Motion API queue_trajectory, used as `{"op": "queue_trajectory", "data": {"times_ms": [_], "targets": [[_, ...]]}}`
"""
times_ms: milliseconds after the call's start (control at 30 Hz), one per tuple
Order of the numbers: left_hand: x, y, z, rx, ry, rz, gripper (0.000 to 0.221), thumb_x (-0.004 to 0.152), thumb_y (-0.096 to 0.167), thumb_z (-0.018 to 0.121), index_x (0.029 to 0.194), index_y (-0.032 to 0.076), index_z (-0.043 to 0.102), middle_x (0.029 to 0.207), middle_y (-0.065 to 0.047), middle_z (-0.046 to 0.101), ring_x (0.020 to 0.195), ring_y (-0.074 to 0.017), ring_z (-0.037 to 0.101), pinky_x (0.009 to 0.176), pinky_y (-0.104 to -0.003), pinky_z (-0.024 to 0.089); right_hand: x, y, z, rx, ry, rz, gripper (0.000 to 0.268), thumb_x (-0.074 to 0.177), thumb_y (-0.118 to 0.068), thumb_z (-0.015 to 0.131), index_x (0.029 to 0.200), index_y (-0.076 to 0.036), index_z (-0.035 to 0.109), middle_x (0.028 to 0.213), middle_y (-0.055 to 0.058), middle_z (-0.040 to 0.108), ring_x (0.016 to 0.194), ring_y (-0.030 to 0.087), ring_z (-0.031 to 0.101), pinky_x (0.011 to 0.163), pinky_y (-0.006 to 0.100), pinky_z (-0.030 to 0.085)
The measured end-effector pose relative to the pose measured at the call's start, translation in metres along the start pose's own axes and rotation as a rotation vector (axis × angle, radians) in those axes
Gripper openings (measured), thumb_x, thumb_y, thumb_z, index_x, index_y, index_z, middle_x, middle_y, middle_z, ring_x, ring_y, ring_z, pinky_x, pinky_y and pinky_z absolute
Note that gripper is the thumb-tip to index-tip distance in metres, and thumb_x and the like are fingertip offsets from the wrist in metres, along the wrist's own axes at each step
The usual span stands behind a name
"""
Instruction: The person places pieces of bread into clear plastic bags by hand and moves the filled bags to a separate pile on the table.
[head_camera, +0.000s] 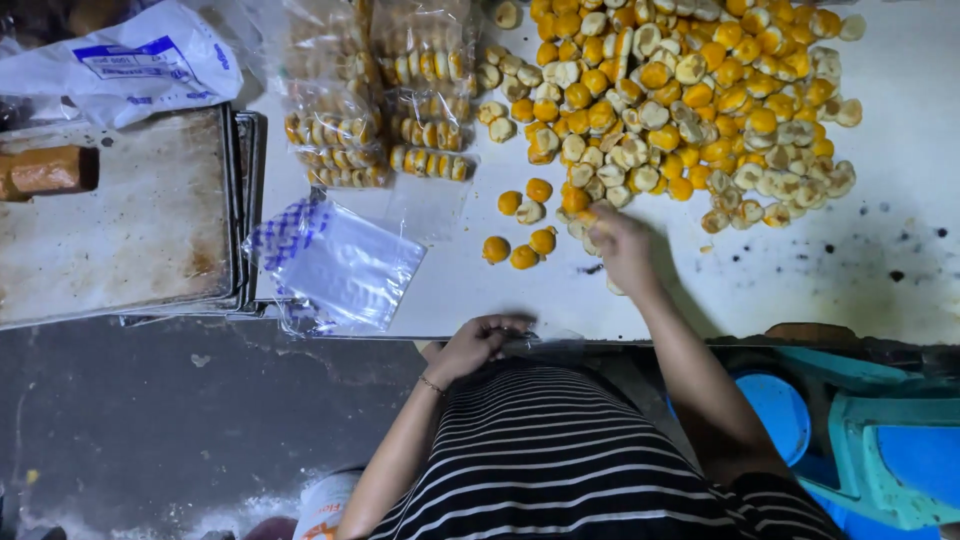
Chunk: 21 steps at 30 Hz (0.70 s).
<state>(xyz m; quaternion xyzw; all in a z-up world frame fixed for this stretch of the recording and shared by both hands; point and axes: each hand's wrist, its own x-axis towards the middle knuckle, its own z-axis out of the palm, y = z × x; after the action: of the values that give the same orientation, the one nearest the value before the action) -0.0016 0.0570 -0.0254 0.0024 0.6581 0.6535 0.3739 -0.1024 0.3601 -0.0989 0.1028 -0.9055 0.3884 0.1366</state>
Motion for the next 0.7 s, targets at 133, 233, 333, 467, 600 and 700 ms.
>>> {"op": "queue_trajectory", "data": {"times_ms": [133, 233, 333, 467, 600, 700], "targets": [[0.006, -0.016, 0.000, -0.013, 0.065, -0.010, 0.040, 0.090, -0.002, 0.047, 0.120, 0.000, 0.073, 0.103, -0.019, 0.073, 0.068, -0.0154, 0.064, 0.061, -0.026, 0.057, -0.003, -0.076, -0.032, 0.043, 0.151, 0.368, 0.030, 0.096, -0.023, 0.078, 0.126, -0.020, 0.075, 0.117, 0.006, 0.075, 0.112, 0.029, 0.069, 0.096, 0.040, 0.053], [0.006, -0.013, -0.002, 0.013, 0.073, -0.026, 0.041, 0.089, -0.003, 0.047, 0.121, 0.001, 0.073, 0.101, -0.018, 0.074, 0.068, -0.0167, 0.066, 0.061, -0.026, 0.058, -0.034, -0.082, -0.014, 0.186, -0.041, 0.258, 0.019, 0.094, -0.010, 0.067, 0.109, -0.010, 0.080, 0.097, 0.015, 0.076, 0.103, 0.036, 0.070, 0.090, 0.043, 0.054], [0.002, -0.003, -0.005, 0.031, 0.065, -0.028, 0.041, 0.088, -0.001, 0.045, 0.118, 0.003, 0.074, 0.102, -0.015, 0.073, 0.070, -0.0146, 0.063, 0.063, -0.023, 0.057, -0.079, -0.047, 0.009, -0.390, -0.191, -0.325, 0.047, 0.090, -0.005, 0.071, 0.136, -0.009, 0.068, 0.130, 0.013, 0.072, 0.120, 0.027, 0.067, 0.106, 0.037, 0.053], [-0.007, -0.003, -0.016, 0.033, 0.064, -0.048, 0.042, 0.089, -0.002, 0.045, 0.119, 0.002, 0.074, 0.103, -0.016, 0.074, 0.069, -0.0148, 0.063, 0.063, -0.024, 0.058, -0.078, -0.039, 0.007, -0.120, -0.110, -0.035, 0.037, 0.096, -0.022, 0.071, 0.132, -0.013, 0.072, 0.118, 0.011, 0.075, 0.109, 0.026, 0.071, 0.093, 0.036, 0.057], [-0.009, 0.004, -0.033, 0.045, 0.031, -0.023, 0.043, 0.088, -0.005, 0.045, 0.120, 0.001, 0.073, 0.100, -0.017, 0.073, 0.069, -0.0157, 0.065, 0.061, -0.024, 0.058, -0.075, -0.046, 0.006, -0.381, 0.019, -0.372, 0.034, 0.100, -0.005, 0.064, 0.133, -0.002, 0.069, 0.140, 0.022, 0.065, 0.127, 0.034, 0.063, 0.104, 0.042, 0.053], [-0.008, -0.004, -0.048, 0.047, 0.012, -0.024, 0.043, 0.088, -0.004, 0.046, 0.121, 0.002, 0.073, 0.104, -0.020, 0.074, 0.068, -0.0169, 0.066, 0.061, -0.026, 0.059, -0.077, -0.057, 0.021, -0.377, 0.094, -0.365, 0.027, 0.098, -0.012, 0.070, 0.123, -0.002, 0.073, 0.128, 0.017, 0.071, 0.118, 0.031, 0.068, 0.101, 0.038, 0.056]]}}
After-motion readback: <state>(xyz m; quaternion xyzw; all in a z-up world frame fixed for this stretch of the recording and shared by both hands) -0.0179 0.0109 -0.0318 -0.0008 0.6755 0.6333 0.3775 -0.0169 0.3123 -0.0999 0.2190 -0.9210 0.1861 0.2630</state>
